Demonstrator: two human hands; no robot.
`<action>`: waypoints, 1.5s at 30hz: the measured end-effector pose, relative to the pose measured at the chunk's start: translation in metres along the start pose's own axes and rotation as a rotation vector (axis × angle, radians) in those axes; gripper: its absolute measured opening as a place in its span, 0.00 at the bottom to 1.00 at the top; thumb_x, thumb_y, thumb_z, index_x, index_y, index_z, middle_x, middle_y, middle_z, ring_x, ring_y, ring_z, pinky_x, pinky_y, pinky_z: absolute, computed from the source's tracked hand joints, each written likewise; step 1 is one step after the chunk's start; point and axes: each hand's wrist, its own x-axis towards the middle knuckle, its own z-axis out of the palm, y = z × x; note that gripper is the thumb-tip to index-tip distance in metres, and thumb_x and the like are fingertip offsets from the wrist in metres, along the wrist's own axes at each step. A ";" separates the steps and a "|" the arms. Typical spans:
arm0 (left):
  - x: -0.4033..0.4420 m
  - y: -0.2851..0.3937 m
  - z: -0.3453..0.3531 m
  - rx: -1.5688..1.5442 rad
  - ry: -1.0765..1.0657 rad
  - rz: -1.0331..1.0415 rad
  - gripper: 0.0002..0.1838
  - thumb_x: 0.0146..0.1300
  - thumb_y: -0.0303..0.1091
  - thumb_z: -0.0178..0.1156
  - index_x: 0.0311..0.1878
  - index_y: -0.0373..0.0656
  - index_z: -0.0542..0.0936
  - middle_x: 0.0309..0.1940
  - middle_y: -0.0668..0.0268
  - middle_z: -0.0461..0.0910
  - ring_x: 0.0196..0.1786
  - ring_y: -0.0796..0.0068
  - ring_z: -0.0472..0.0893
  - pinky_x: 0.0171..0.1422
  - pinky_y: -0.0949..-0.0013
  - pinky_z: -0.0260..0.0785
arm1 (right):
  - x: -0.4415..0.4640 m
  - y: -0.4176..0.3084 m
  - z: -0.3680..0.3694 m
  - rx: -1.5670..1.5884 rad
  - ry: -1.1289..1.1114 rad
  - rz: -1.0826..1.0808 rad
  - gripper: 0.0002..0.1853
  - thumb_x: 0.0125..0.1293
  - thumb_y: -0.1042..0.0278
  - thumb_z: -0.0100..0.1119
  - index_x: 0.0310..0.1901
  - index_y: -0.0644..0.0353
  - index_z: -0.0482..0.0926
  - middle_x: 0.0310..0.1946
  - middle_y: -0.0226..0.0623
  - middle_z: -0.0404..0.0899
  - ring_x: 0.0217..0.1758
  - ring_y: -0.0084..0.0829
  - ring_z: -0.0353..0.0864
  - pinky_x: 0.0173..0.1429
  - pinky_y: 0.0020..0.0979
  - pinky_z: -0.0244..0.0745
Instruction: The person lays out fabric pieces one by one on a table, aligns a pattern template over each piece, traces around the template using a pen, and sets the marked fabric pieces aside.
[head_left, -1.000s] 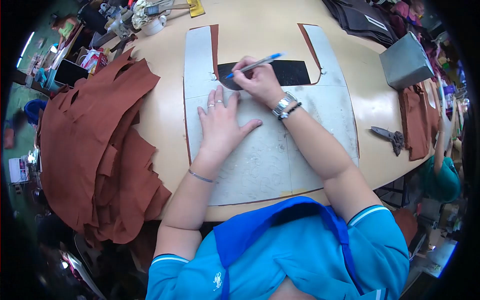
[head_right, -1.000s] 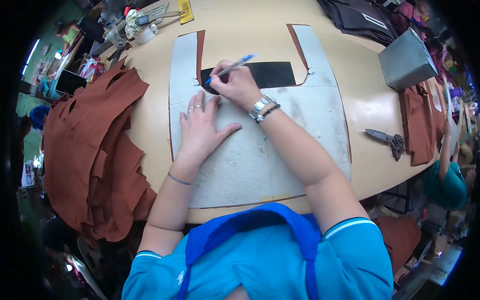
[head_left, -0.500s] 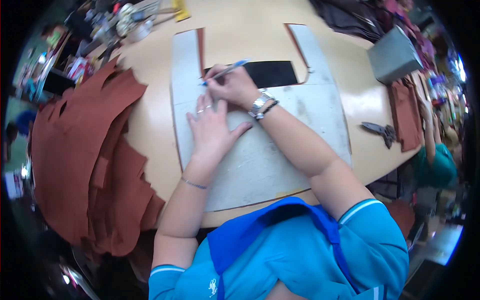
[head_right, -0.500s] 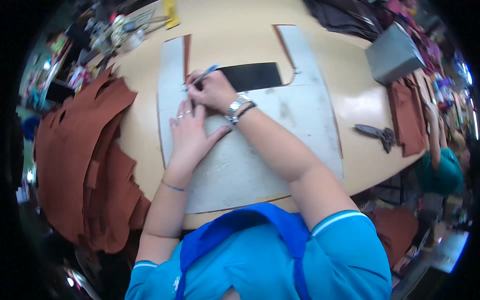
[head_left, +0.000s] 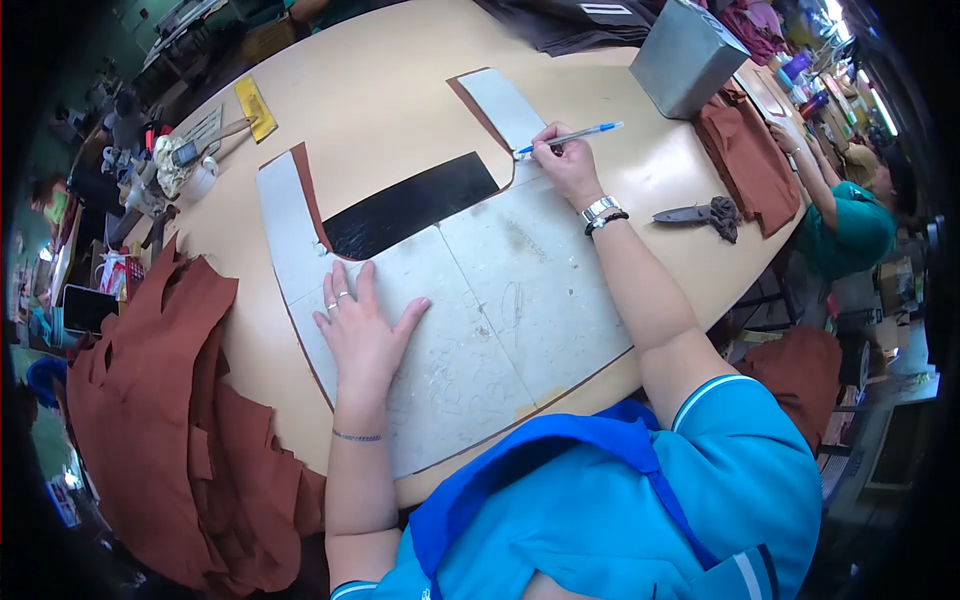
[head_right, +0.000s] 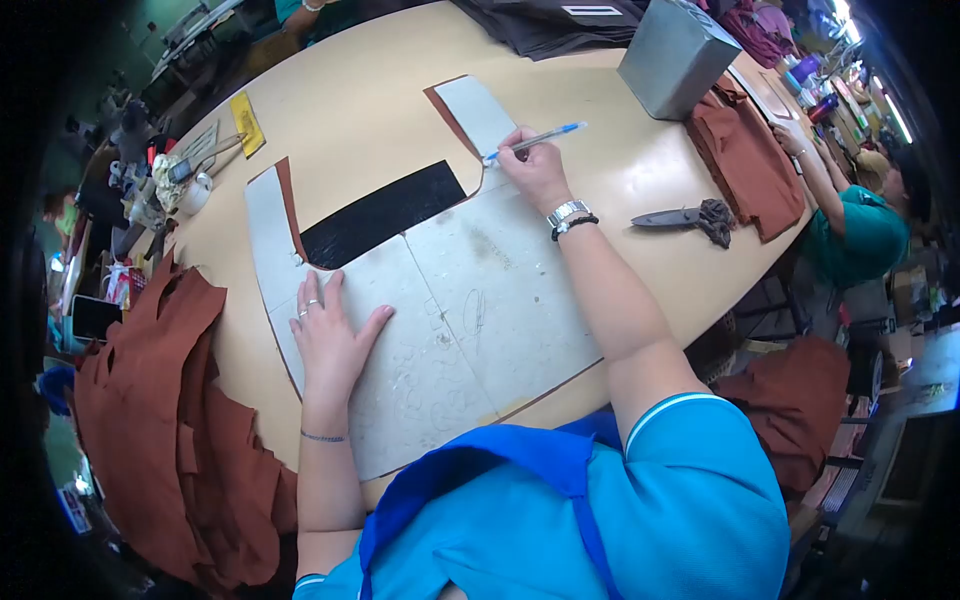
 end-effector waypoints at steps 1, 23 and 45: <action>0.000 0.001 -0.001 -0.002 0.000 0.003 0.45 0.56 0.62 0.66 0.68 0.40 0.67 0.72 0.42 0.58 0.77 0.46 0.54 0.71 0.30 0.51 | 0.000 0.003 -0.002 -0.008 -0.013 -0.002 0.06 0.59 0.67 0.61 0.31 0.60 0.78 0.22 0.24 0.75 0.26 0.14 0.71 0.31 0.22 0.68; 0.000 -0.002 0.001 0.024 0.002 0.028 0.45 0.56 0.64 0.64 0.69 0.42 0.67 0.72 0.44 0.58 0.76 0.45 0.54 0.72 0.31 0.50 | -0.020 -0.034 -0.049 -0.051 -0.009 -0.001 0.10 0.63 0.64 0.58 0.41 0.61 0.79 0.30 0.34 0.81 0.35 0.23 0.80 0.41 0.27 0.74; -0.111 -0.057 0.009 0.030 0.058 -0.144 0.45 0.63 0.63 0.57 0.76 0.46 0.57 0.77 0.46 0.47 0.79 0.43 0.48 0.73 0.27 0.40 | -0.113 -0.044 -0.110 -0.748 -0.299 0.019 0.27 0.60 0.56 0.69 0.58 0.58 0.77 0.48 0.44 0.83 0.47 0.42 0.82 0.52 0.35 0.77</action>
